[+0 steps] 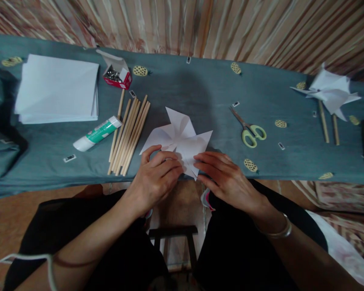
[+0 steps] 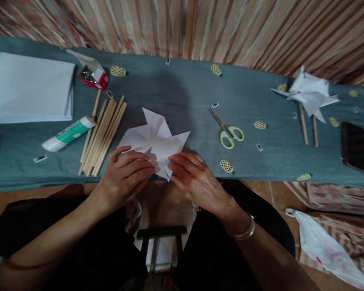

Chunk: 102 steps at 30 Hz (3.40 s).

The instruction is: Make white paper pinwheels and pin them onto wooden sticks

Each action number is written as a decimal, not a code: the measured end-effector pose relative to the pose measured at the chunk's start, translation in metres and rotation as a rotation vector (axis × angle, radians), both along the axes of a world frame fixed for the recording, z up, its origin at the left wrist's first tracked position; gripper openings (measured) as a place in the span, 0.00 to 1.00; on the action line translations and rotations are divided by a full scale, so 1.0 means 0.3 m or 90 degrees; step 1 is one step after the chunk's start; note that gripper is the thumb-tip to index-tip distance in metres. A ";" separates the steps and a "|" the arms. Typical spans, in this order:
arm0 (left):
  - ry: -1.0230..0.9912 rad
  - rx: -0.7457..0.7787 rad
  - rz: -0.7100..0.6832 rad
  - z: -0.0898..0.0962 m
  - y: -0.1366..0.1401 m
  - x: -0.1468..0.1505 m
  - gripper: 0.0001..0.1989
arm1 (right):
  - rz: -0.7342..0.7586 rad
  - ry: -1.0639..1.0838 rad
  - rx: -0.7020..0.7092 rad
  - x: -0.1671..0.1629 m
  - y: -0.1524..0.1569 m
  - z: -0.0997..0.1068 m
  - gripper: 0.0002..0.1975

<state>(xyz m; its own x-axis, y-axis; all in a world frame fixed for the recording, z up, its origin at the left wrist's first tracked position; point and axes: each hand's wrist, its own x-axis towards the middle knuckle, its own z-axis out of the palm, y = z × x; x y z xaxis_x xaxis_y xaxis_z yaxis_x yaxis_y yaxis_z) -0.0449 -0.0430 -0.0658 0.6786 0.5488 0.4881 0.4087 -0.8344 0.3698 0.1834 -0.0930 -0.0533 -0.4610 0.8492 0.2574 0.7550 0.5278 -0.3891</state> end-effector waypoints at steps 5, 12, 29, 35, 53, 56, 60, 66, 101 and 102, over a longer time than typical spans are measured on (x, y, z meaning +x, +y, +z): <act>0.027 0.012 -0.008 0.002 -0.004 0.002 0.06 | -0.014 0.080 -0.046 0.005 0.018 0.009 0.10; 0.055 0.000 -0.016 0.006 -0.006 0.003 0.06 | -0.073 0.165 -0.101 -0.019 0.057 0.006 0.07; 0.043 -0.003 -0.013 0.007 -0.003 0.008 0.06 | -0.200 0.195 -0.140 -0.078 0.113 0.008 0.05; 0.047 -0.013 -0.012 0.015 0.002 0.011 0.06 | -0.236 0.202 -0.138 -0.084 0.123 -0.005 0.05; 0.045 -0.045 -0.015 0.023 0.004 0.016 0.06 | -0.283 0.216 -0.134 -0.102 0.141 -0.005 0.05; 0.039 -0.045 -0.016 0.026 0.006 0.018 0.06 | -0.287 0.218 -0.138 -0.103 0.143 -0.004 0.06; 0.043 -0.054 -0.018 0.032 0.008 0.023 0.07 | -0.289 0.229 -0.138 -0.104 0.145 -0.008 0.06; 0.032 -0.068 -0.022 0.034 0.009 0.030 0.07 | -0.291 0.229 -0.141 -0.103 0.145 -0.013 0.06; 0.064 -0.104 -0.035 0.039 0.027 0.048 0.11 | -0.127 0.029 0.104 -0.091 0.137 -0.020 0.10; 0.065 -0.103 -0.035 0.038 0.027 0.049 0.11 | -0.119 0.016 0.113 -0.090 0.135 -0.023 0.11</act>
<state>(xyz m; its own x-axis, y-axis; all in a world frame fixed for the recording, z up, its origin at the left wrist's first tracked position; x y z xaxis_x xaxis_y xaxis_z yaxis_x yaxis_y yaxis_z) -0.0302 -0.0350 -0.0543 0.7507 0.5759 0.3237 0.4069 -0.7891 0.4602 0.1563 -0.0524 -0.0602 -0.2920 0.8597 0.4191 0.8366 0.4420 -0.3236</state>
